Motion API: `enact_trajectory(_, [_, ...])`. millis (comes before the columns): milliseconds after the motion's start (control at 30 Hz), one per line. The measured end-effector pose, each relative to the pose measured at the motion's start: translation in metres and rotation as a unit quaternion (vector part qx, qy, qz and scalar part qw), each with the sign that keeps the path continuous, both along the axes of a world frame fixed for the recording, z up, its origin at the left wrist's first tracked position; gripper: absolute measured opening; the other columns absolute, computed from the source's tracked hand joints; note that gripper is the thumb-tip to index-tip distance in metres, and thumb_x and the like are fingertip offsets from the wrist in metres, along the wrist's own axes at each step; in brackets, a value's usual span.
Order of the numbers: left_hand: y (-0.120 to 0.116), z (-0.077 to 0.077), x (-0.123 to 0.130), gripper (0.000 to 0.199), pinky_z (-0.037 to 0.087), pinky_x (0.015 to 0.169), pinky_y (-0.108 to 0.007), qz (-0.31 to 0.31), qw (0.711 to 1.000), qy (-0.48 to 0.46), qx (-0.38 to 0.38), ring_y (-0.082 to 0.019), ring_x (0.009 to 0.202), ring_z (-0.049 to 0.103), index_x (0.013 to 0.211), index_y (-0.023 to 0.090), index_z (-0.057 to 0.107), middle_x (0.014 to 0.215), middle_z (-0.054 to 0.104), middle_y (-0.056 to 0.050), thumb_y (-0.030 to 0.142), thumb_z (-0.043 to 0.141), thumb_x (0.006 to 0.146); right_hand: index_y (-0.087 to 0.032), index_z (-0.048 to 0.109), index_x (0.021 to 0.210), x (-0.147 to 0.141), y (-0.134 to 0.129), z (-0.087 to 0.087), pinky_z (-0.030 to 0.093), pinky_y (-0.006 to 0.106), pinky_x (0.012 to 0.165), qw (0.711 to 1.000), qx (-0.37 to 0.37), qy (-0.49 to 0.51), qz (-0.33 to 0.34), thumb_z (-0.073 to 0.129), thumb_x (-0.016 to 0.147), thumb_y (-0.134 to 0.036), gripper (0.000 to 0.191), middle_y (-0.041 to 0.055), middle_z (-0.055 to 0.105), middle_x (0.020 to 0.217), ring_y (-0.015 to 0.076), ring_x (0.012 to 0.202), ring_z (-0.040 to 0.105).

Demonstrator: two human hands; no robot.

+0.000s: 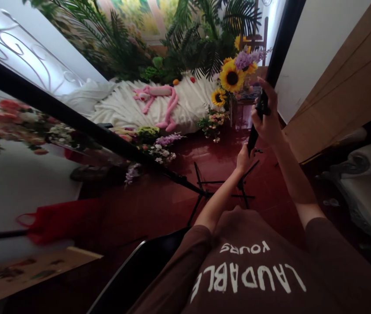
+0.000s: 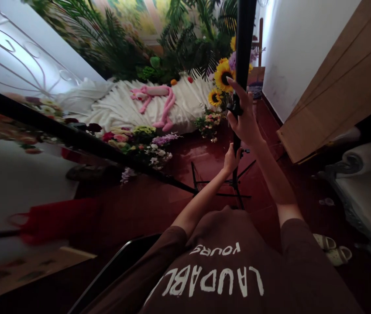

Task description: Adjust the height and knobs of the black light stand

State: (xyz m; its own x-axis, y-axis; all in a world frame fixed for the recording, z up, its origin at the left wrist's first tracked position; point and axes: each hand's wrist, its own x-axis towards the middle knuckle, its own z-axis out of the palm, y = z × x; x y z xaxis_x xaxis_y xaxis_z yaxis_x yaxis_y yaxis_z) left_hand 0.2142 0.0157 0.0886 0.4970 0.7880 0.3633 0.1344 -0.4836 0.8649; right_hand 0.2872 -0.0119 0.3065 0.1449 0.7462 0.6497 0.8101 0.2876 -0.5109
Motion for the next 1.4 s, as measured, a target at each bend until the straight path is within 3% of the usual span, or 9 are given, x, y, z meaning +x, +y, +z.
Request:
enact_trajectory(167, [0.003,0.000,-0.002,0.037,0.054,0.080,-0.033,-0.030,0.999,0.009,0.011,-0.021,0.092,0.070,0.124,0.016,0.050,0.107,0.070,-0.015,0.043,0.052,0.098,-0.032,0.040,0.141,0.006,-0.001,-0.032,0.023,0.056,0.123,0.997,0.078,-0.018,-0.007,0.042,0.098,-0.036,0.044,0.0022,0.047,0.139,0.0264,0.136,0.047])
enact_trajectory(400, [0.009,-0.006,-0.001,0.040,0.053,0.099,-0.042,-0.062,0.998,-0.003,0.017,-0.027,0.118,0.066,0.132,0.013,0.047,0.123,0.065,-0.022,0.032,0.048,0.097,-0.034,0.047,0.132,-0.002,-0.016,-0.101,0.036,0.056,0.119,0.994,-0.056,0.083,-0.040,0.055,0.093,-0.040,0.040,0.0062,0.050,0.135,0.0310,0.132,0.047])
enact_trajectory(500, [0.011,-0.008,-0.002,0.046,0.050,0.108,-0.046,-0.086,0.996,-0.018,0.032,-0.028,0.131,0.058,0.140,0.015,0.043,0.137,0.059,-0.023,0.029,0.046,0.096,-0.036,0.047,0.135,-0.005,-0.019,-0.118,0.040,0.054,0.117,0.989,-0.089,0.110,-0.044,0.053,0.096,-0.040,0.040,0.0055,0.049,0.137,0.0300,0.133,0.047])
enact_trajectory(633, [0.010,-0.009,-0.002,0.050,0.050,0.109,-0.050,-0.074,0.997,-0.020,0.029,-0.029,0.135,0.055,0.145,0.018,0.040,0.143,0.056,-0.021,0.030,0.047,0.096,-0.038,0.040,0.144,-0.004,-0.020,-0.124,0.042,0.052,0.116,0.989,-0.101,0.100,-0.037,0.053,0.096,-0.043,0.050,0.0048,0.041,0.147,0.0297,0.140,0.044])
enact_trajectory(733, [0.007,-0.009,-0.001,0.045,0.052,0.105,-0.047,-0.063,0.998,-0.018,0.019,-0.028,0.127,0.061,0.138,0.015,0.047,0.136,0.060,-0.022,0.035,0.047,0.098,-0.037,0.030,0.152,0.000,-0.027,-0.128,0.039,0.051,0.118,0.993,-0.078,0.082,-0.018,0.060,0.093,-0.045,0.067,0.0049,0.033,0.156,0.0301,0.147,0.034])
enact_trajectory(967, [0.002,-0.005,0.001,0.044,0.056,0.089,-0.036,-0.029,0.999,-0.023,-0.008,-0.023,0.104,0.070,0.131,0.019,0.051,0.117,0.069,-0.017,0.049,0.048,0.099,-0.036,0.029,0.154,0.017,-0.079,-0.155,0.046,0.052,0.111,0.980,-0.117,0.159,-0.034,0.070,0.084,-0.043,0.081,0.0071,0.041,0.157,0.0288,0.143,0.043])
enact_trajectory(1167, [0.002,-0.005,0.003,0.047,0.055,0.084,-0.031,-0.014,1.000,-0.012,-0.020,-0.021,0.097,0.070,0.128,0.018,0.054,0.110,0.070,-0.016,0.053,0.047,0.098,-0.032,0.048,0.140,0.022,-0.096,-0.157,0.060,0.037,0.084,0.936,-0.159,0.302,-0.088,0.064,0.089,-0.049,0.055,0.0082,0.056,0.145,0.0273,0.126,0.059])
enact_trajectory(1300, [0.002,-0.006,0.002,0.047,0.054,0.083,-0.030,-0.017,1.000,-0.012,-0.021,-0.020,0.095,0.070,0.131,0.018,0.053,0.111,0.070,-0.016,0.052,0.047,0.099,-0.035,0.042,0.144,0.028,-0.084,-0.164,0.058,0.029,0.069,0.896,-0.186,0.395,-0.086,0.064,0.089,-0.055,0.062,0.0059,0.067,0.126,0.0220,0.102,0.067])
enact_trajectory(1400, [0.002,-0.007,0.002,0.049,0.054,0.085,-0.031,-0.019,1.000,-0.013,-0.019,-0.021,0.096,0.070,0.131,0.018,0.053,0.110,0.070,-0.015,0.054,0.046,0.099,-0.033,0.047,0.137,0.032,-0.072,-0.171,0.052,0.023,0.057,0.885,-0.174,0.418,-0.106,0.065,0.087,-0.056,0.058,0.0026,0.071,0.098,0.0157,0.077,0.066])
